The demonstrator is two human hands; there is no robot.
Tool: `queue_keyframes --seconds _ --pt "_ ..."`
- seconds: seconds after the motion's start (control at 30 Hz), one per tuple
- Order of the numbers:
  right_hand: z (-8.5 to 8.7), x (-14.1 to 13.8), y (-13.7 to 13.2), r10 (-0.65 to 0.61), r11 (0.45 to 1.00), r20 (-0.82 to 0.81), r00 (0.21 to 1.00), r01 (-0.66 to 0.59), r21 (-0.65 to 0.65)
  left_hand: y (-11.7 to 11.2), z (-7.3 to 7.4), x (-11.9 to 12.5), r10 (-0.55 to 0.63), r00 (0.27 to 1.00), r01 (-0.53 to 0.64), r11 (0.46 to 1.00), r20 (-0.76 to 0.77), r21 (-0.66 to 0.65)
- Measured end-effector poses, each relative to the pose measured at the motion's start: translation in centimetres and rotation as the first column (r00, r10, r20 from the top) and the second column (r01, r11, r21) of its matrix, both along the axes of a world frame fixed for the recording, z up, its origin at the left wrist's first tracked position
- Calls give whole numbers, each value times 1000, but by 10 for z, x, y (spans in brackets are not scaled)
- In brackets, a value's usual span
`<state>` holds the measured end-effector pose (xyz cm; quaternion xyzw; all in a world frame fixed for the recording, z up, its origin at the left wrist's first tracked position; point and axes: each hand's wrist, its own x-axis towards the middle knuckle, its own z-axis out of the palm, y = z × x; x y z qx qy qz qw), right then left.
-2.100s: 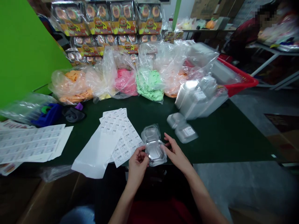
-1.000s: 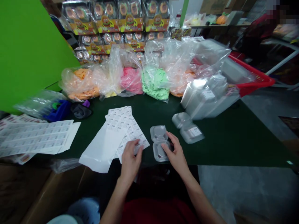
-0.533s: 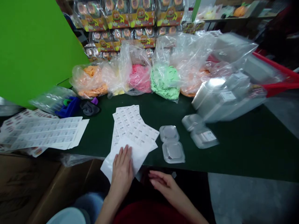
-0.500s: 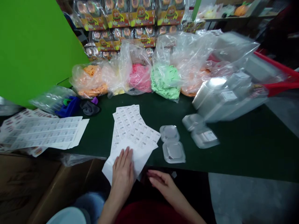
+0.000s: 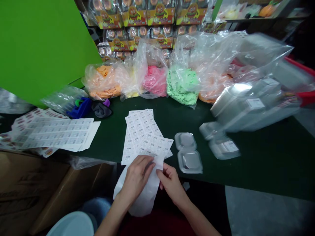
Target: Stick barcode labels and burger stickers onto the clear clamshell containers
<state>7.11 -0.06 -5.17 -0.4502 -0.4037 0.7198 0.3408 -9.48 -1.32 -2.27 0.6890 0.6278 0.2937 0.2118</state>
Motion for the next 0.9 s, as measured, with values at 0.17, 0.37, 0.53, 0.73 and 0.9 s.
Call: queue_keyframes --seconds 0.17,0.37,0.53,0.73,0.9 --pt "0 9 12 88 987 92 992 -99 124 13 4 -9 -159 977 164 986 -139 23" --pt "-4 12 18 129 974 154 980 -155 167 21 7 -9 -171 963 194 977 -207 93" --pt "-2 0 28 45 997 -30 999 -46 -55 38 -4 -13 220 943 -191 972 248 -134" --pt "5 -25 58 -160 975 -57 985 149 -164 79 -36 -25 445 634 -445 879 633 -172" --pt "14 -8 44 -247 962 123 961 228 148 63 -33 -7 390 736 -475 880 554 13"
